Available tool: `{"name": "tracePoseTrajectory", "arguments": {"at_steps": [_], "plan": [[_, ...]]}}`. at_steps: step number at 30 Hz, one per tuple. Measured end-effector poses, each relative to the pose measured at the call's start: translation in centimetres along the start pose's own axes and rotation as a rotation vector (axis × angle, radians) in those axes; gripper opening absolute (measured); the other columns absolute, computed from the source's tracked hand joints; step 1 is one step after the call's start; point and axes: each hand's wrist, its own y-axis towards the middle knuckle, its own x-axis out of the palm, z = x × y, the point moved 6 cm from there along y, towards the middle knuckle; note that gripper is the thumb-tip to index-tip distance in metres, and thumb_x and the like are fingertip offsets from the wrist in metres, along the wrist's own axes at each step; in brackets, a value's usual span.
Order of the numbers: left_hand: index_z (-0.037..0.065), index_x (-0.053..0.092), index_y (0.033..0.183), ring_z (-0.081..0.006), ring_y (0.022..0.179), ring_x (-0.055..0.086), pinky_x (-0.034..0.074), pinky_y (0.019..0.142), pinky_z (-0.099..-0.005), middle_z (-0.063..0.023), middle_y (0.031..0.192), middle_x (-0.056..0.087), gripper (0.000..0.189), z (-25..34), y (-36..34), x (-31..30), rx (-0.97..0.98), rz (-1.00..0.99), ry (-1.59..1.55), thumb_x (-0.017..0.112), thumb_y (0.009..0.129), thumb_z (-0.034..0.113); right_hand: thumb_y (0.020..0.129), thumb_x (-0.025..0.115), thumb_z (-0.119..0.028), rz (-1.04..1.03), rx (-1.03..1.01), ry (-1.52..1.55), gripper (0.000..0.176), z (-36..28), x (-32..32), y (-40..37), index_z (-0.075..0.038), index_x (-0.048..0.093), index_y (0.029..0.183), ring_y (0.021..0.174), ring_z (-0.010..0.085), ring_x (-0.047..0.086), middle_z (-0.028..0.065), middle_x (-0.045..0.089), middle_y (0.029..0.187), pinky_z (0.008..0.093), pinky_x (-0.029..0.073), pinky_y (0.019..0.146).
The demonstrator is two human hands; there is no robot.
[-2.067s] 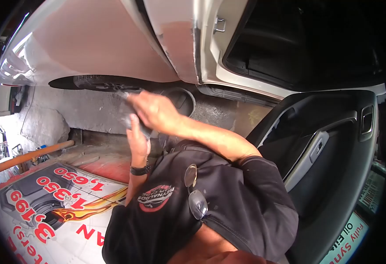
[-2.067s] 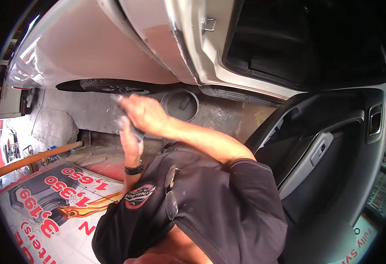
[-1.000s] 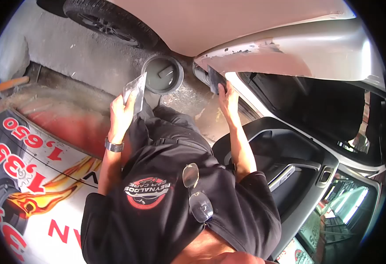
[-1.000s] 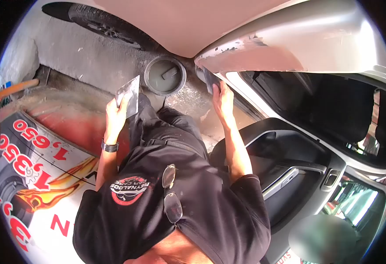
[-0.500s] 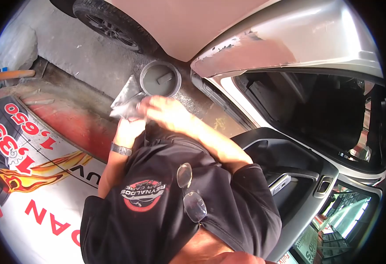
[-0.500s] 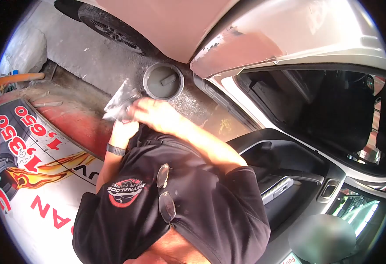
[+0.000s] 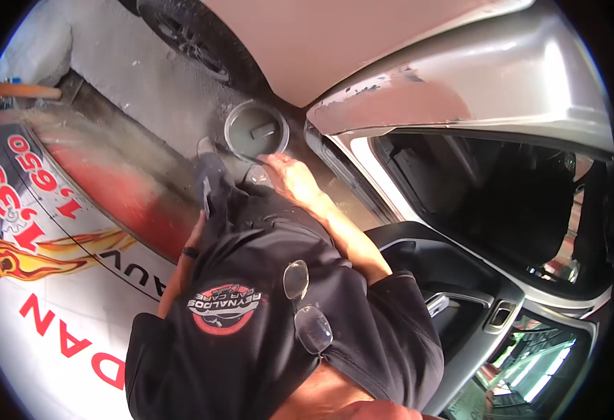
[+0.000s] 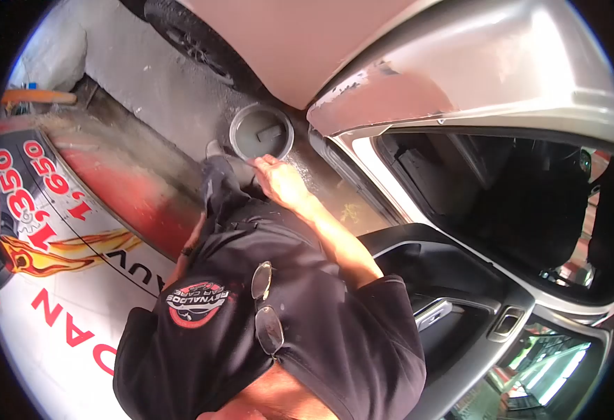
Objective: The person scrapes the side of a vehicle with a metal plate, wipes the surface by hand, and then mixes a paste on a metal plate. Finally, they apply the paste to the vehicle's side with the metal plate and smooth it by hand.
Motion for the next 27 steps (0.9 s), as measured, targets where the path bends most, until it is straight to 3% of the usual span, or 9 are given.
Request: {"name": "tracePoseTrajectory", "arguments": {"at_steps": [3,6,10,15,17,20,23,25,27], "plan": [[-0.009,0.052,0.134,-0.0257,0.114,0.062,0.048,0.096,-0.0362,-0.0205,0.124,0.062,0.083,-0.4,1.4,1.9,-0.001,-0.086,-0.173,0.044,0.096,0.064,0.089,0.06,-0.005,-0.001,0.085,0.054,0.014,1.0,-0.6,-1.1,0.002,0.061,0.102,0.085,0.0408,0.063,0.021,0.063,0.087,0.0465,0.051,0.075],[-0.011,0.048,0.136,-0.0263,0.116,0.06,0.046,0.097,-0.0331,-0.0214,0.124,0.062,0.076,2.9,2.9,2.0,0.056,0.173,0.238,0.049,0.098,0.055,0.089,0.062,-0.006,0.0,0.159,0.099,0.013,1.4,-0.9,-1.1,0.005,0.054,0.087,0.078,0.0415,0.059,0.023,0.057,0.08,0.0461,0.046,0.069],[-0.011,0.046,0.137,-0.0213,0.107,0.06,0.047,0.092,-0.0329,-0.0172,0.12,0.064,0.067,9.1,3.7,4.2,0.317,-0.002,-0.009,0.064,0.095,0.038,0.089,0.062,-0.007,-0.089,0.295,0.106,0.016,1.5,0.2,0.7,0.005,0.054,0.086,0.075,0.0423,0.058,0.0237,0.057,0.078,0.0457,0.046,0.068],[-0.004,0.063,0.119,-0.0097,0.086,0.057,0.048,0.077,-0.0274,-0.0033,0.1,0.066,0.042,19.3,1.2,1.3,0.428,0.245,-0.114,0.059,0.1,0.033,0.088,0.063,-0.01,-0.016,0.272,0.14,0.017,-0.6,2.2,7.0,0.005,0.056,0.087,0.078,0.0456,0.06,0.0252,0.06,0.081,0.047,0.047,0.067],[0.0,0.068,0.108,-0.0046,0.064,0.049,0.042,0.058,-0.0222,0.0041,0.082,0.061,0.033,23.3,-0.9,0.3,0.523,0.193,-0.186,0.059,0.101,0.031,0.09,0.064,-0.015,-0.032,0.418,0.255,0.023,-0.9,3.3,9.5,0.007,0.06,0.097,0.067,0.0262,0.056,0.0203,0.06,0.077,0.0367,0.047,0.065],[0.001,0.068,0.107,-0.0049,0.068,0.056,0.047,0.061,-0.0223,0.0031,0.086,0.064,0.03,28.3,-3.9,-1.5,0.581,0.184,-0.223,0.06,0.1,0.029,0.093,0.062,-0.017,-0.075,0.619,0.458,0.025,-2.5,4.2,13.1,0.005,0.063,0.106,0.073,0.0114,0.055,0.0154,0.066,0.082,0.0336,0.048,0.066],[0.0,0.068,0.109,-0.006,0.075,0.059,0.049,0.067,-0.0233,0.0008,0.09,0.066,0.031,31.0,-4.3,-4.2,0.613,0.206,-0.204,0.061,0.1,0.028,0.093,0.062,-0.017,0.067,0.511,0.513,0.027,-2.3,5.6,14.8,0.005,0.063,0.109,0.072,0.0118,0.056,0.0141,0.067,0.082,0.0326,0.048,0.065],[-0.001,0.067,0.111,-0.0081,0.081,0.06,0.05,0.072,-0.0258,-0.0015,0.095,0.066,0.034,31.6,-3.7,-5.8,0.585,0.252,-0.198,0.062,0.099,0.031,0.094,0.063,-0.016,-0.045,0.599,0.267,0.024,-1.7,4.4,14.1,0.004,0.062,0.106,0.074,0.0183,0.063,0.02,0.067,0.084,0.0357,0.05,0.068],[-0.001,0.067,0.112,-0.0087,0.083,0.06,0.05,0.073,-0.0265,-0.0021,0.097,0.067,0.036,30.8,-2.4,-7.6,0.532,0.306,-0.18,0.063,0.098,0.032,0.092,0.061,-0.016,0.028,0.584,0.195,0.024,0.9,3.7,11.5,0.005,0.06,0.104,0.09,0.0467,0.063,0.0277,0.064,0.089,0.0459,0.05,0.077]]}}
